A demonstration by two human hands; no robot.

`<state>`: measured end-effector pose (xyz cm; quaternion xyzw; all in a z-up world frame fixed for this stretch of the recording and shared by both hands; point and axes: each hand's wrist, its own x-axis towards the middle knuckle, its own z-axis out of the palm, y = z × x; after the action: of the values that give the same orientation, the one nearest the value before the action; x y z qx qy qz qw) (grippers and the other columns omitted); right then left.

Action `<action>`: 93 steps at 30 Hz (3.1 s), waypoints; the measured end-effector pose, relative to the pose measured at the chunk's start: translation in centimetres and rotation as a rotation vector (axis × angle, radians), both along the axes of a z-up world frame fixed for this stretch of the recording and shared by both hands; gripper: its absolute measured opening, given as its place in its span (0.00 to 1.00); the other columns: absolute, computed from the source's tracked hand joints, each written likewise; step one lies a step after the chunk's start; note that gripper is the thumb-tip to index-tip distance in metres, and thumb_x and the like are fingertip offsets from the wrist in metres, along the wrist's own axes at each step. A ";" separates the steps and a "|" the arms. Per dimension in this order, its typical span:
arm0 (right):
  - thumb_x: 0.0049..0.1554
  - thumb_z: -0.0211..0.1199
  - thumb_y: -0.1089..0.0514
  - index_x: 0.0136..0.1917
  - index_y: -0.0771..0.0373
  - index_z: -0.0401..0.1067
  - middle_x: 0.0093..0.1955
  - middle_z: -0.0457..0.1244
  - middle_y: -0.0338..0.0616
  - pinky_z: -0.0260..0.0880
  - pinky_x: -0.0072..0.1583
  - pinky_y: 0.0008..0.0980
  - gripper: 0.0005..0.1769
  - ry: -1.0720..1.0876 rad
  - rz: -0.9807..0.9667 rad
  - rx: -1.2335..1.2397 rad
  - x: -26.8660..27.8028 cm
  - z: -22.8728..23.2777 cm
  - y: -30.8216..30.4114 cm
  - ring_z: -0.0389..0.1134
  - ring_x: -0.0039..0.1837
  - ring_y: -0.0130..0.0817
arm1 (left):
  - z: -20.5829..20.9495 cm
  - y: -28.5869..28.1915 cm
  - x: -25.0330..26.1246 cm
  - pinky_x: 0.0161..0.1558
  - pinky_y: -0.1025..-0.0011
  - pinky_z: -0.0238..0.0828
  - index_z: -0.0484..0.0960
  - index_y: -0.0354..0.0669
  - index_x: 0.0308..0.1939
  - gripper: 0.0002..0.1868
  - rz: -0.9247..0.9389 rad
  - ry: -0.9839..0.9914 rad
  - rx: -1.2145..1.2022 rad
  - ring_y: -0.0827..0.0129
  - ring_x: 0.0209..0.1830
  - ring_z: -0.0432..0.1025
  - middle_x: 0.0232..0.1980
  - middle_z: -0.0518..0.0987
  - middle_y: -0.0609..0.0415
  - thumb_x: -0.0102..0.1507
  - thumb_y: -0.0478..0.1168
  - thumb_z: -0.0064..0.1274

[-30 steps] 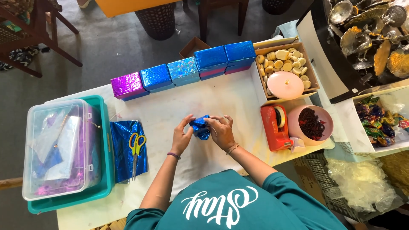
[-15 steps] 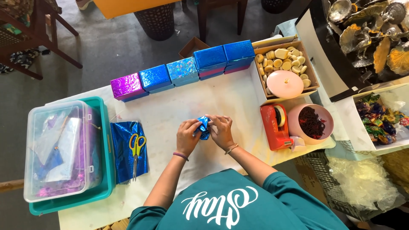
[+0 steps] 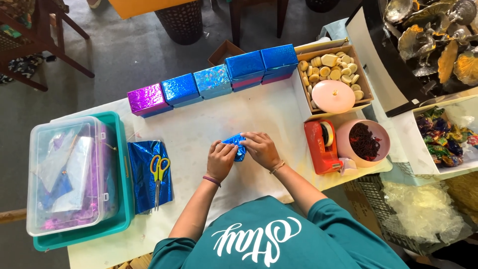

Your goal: Wrapping small boxes with shiny paper and handling small wooden items.

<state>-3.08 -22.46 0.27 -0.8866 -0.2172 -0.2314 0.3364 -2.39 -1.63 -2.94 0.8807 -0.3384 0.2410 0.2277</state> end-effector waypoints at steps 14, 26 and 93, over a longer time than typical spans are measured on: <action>0.52 0.69 0.64 0.42 0.57 0.78 0.54 0.71 0.36 0.70 0.59 0.37 0.04 -0.067 0.056 -0.023 0.3 -3.2 -0.2 0.72 0.57 0.36 | -1.0 2.3 -0.1 0.69 0.60 0.64 0.86 0.45 0.48 0.12 -0.092 -0.039 0.084 0.68 0.51 0.75 0.51 0.81 0.60 0.61 0.35 0.56; 0.53 0.68 0.57 0.39 0.57 0.79 0.59 0.71 0.37 0.53 0.74 0.48 0.03 0.089 0.123 -0.043 -0.2 -1.9 -1.6 0.70 0.65 0.31 | 0.6 1.3 -0.7 0.62 0.56 0.61 0.85 0.48 0.40 0.07 -0.040 -0.133 0.057 0.68 0.45 0.71 0.44 0.80 0.62 0.64 0.45 0.62; 0.56 0.65 0.54 0.51 0.61 0.80 0.45 0.69 0.51 0.70 0.53 0.45 0.13 0.445 -0.835 0.089 -12.4 -3.9 -20.9 0.71 0.48 0.50 | 1.6 -0.6 2.0 0.53 0.59 0.72 0.84 0.39 0.48 0.26 0.287 0.527 -0.021 0.52 0.51 0.74 0.46 0.82 0.46 0.49 0.46 0.71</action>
<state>-15.45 -43.39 -3.63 -0.9109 0.2450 -0.1605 0.2905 -0.39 -2.21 -1.33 0.9493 -0.1370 0.0376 0.2805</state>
